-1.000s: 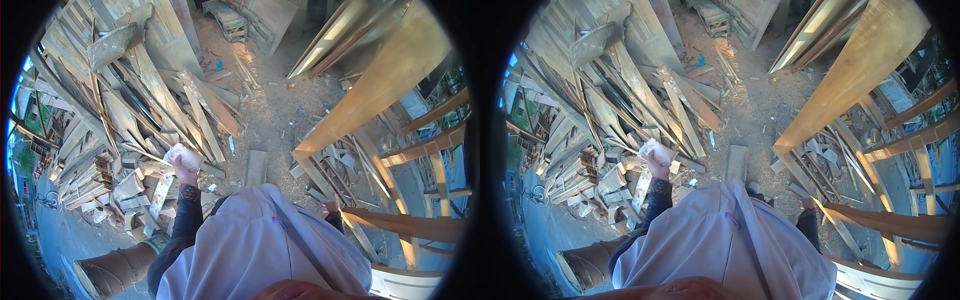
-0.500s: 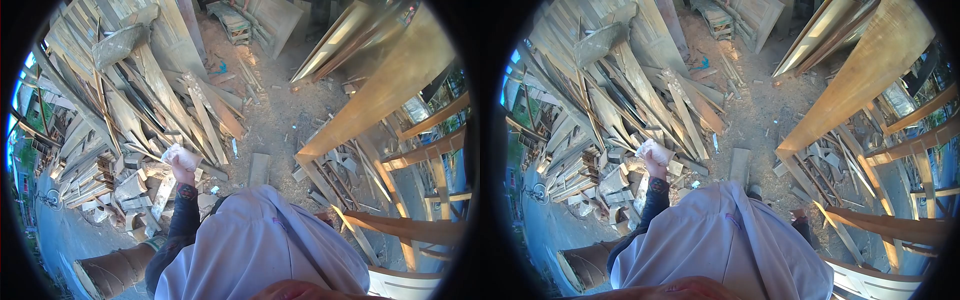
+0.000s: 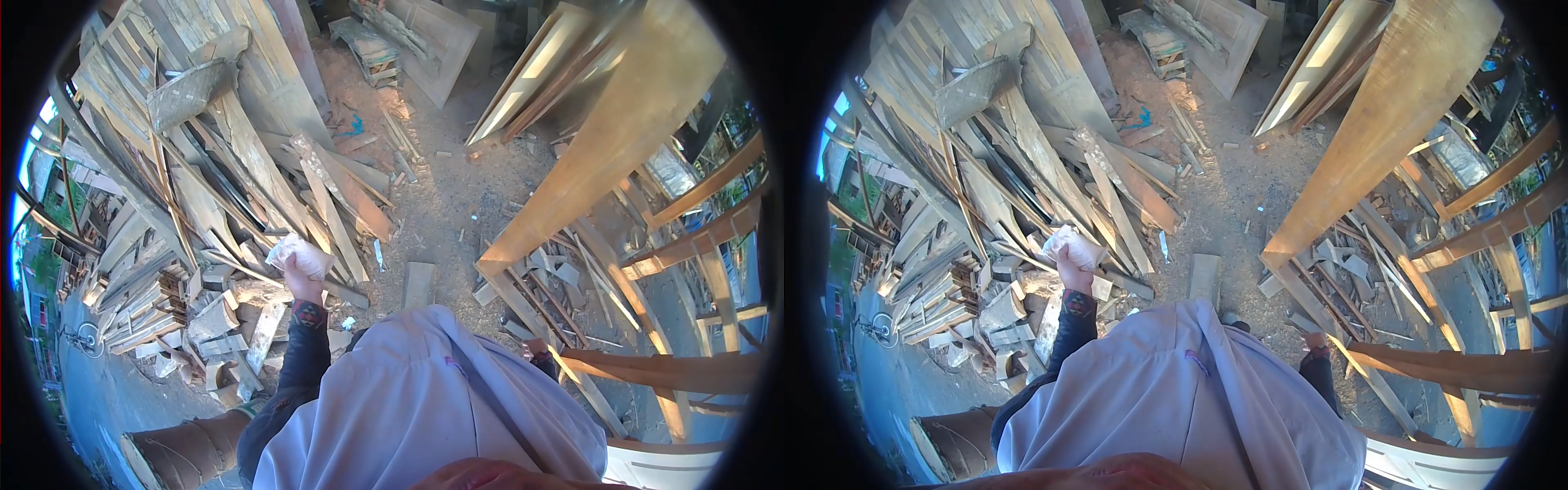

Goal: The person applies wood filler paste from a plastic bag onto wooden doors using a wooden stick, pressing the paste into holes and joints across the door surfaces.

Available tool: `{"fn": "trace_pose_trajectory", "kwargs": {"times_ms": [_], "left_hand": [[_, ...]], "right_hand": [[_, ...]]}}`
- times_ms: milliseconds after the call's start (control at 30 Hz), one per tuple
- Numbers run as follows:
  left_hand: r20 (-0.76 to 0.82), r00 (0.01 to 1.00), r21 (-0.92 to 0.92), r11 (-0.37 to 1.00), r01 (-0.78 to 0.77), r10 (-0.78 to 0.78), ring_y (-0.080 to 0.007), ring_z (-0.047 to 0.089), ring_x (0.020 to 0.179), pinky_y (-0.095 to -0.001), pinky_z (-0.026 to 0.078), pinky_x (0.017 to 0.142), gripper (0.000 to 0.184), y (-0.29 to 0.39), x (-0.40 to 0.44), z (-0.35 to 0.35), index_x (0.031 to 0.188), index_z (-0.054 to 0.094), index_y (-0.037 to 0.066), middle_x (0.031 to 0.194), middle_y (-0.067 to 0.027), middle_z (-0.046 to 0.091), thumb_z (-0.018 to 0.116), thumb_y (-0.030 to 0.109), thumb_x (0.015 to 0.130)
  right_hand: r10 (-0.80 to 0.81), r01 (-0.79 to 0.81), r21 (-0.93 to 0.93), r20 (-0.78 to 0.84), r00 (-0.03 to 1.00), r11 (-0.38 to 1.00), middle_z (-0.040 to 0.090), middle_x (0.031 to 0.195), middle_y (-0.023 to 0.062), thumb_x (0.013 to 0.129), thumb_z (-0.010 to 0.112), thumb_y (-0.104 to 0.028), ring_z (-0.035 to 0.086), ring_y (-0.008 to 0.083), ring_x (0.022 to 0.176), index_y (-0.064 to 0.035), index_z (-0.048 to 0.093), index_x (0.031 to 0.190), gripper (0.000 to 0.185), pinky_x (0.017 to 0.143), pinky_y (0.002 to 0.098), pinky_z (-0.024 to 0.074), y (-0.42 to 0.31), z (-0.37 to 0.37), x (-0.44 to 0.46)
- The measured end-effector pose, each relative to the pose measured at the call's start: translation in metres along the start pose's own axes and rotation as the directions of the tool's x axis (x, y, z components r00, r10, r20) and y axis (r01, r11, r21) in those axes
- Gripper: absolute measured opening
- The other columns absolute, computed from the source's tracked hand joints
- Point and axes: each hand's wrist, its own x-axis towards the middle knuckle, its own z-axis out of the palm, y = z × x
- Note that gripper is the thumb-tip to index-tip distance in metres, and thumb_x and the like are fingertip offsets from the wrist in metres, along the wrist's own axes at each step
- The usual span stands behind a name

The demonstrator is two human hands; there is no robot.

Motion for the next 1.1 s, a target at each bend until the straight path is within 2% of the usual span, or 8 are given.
{"fn": "trace_pose_trajectory", "kwargs": {"times_ms": [300,400,500,700,767,833,900,1100], "left_hand": [[0.092,0.996,0.049,0.999,0.009,-0.014,-0.0265,0.057,0.098,-0.0426,0.045,0.088,0.034,0.052,0.033,-0.054,0.112,0.053,0.004,0.107,-0.0085,0.059,0.049,0.026,0.086],[0.124,0.980,0.241,0.963,0.123,-0.156,-0.0266,0.056,0.100,-0.0434,0.044,0.090,0.038,0.068,0.064,-0.084,0.114,0.053,0.004,0.111,-0.0102,0.059,0.048,0.030,0.088],[0.222,0.941,0.509,0.853,0.112,-0.256,-0.0273,0.055,0.105,-0.0385,0.043,0.092,0.046,0.076,0.037,-0.078,0.122,0.047,0.001,0.118,-0.0110,0.056,0.048,0.032,0.088],[0.450,0.852,0.829,0.480,-0.286,-0.268,-0.0271,0.054,0.108,-0.0406,0.041,0.094,0.045,0.045,0.021,-0.102,0.124,0.047,0.004,0.120,-0.0105,0.054,0.050,0.030,0.086],[0.627,0.724,0.777,0.283,-0.562,-0.286,-0.0268,0.054,0.108,-0.0403,0.041,0.094,0.044,0.031,0.011,-0.115,0.124,0.047,0.004,0.120,-0.0101,0.055,0.049,0.028,0.087],[0.540,0.763,0.828,0.385,-0.407,-0.355,-0.0265,0.054,0.108,-0.0404,0.041,0.094,0.042,0.015,-0.002,-0.114,0.123,0.048,0.005,0.119,-0.0094,0.056,0.049,0.027,0.087],[0.160,0.806,0.758,0.594,0.270,-0.570,-0.0262,0.054,0.108,-0.0408,0.041,0.094,0.041,-0.009,-0.026,-0.093,0.123,0.048,0.006,0.118,-0.0087,0.056,0.048,0.026,0.087],[0.240,0.644,0.787,0.534,0.310,-0.727,-0.0252,0.055,0.108,-0.0423,0.041,0.094,0.039,-0.070,-0.107,-0.083,0.123,0.049,0.008,0.118,-0.0074,0.057,0.045,0.027,0.089]], "right_hand": [[-0.055,-0.043,-0.782,-0.098,0.994,0.621,0.065,0.077,0.0021,0.079,0.058,-0.023,0.062,0.0187,0.067,-0.0150,0.065,0.099,0.023,0.058,0.0351,0.0502,-0.144,0.035,-0.072],[-0.087,-0.115,-0.446,-0.407,0.909,0.887,0.063,0.073,0.0048,0.078,0.054,-0.023,0.060,0.0241,0.069,-0.0186,0.067,0.093,0.020,0.063,0.0371,0.0463,-0.150,0.152,-0.124],[0.478,-0.530,-0.072,-0.344,0.808,0.845,0.065,0.082,0.0091,0.087,0.050,-0.030,0.061,0.0286,0.079,-0.0156,0.069,0.084,0.024,0.071,0.0387,0.0479,-0.192,0.284,-0.207],[0.964,-0.929,0.365,0.224,0.143,0.053,0.061,0.111,0.0175,0.078,0.059,-0.032,0.058,0.0319,0.105,-0.0073,0.067,0.101,0.034,0.088,0.0381,0.0467,-0.296,0.455,-0.384],[0.951,-0.973,0.190,0.255,0.176,0.129,0.064,0.106,0.0124,0.082,0.057,-0.037,0.060,0.0299,0.101,-0.0109,0.069,0.099,0.033,0.085,0.0388,0.0478,-0.327,0.481,-0.426],[0.884,-0.925,0.010,0.292,0.366,0.380,0.065,0.103,0.0092,0.083,0.057,-0.039,0.062,0.0280,0.096,-0.0153,0.069,0.098,0.030,0.082,0.0374,0.0495,-0.304,0.564,-0.468],[0.938,-0.958,0.264,0.292,0.188,0.110,0.062,0.111,0.0115,0.080,0.058,-0.033,0.058,0.0298,0.104,-0.0118,0.068,0.101,0.032,0.086,0.0378,0.0474,-0.303,0.584,-0.462],[0.919,-0.564,0.748,0.390,-0.053,-0.350,0.064,0.107,0.0109,0.076,0.062,-0.046,0.058,0.0295,0.106,-0.0126,0.069,0.098,0.040,0.091,0.0401,0.0435,-0.401,0.440,-0.480]]}}
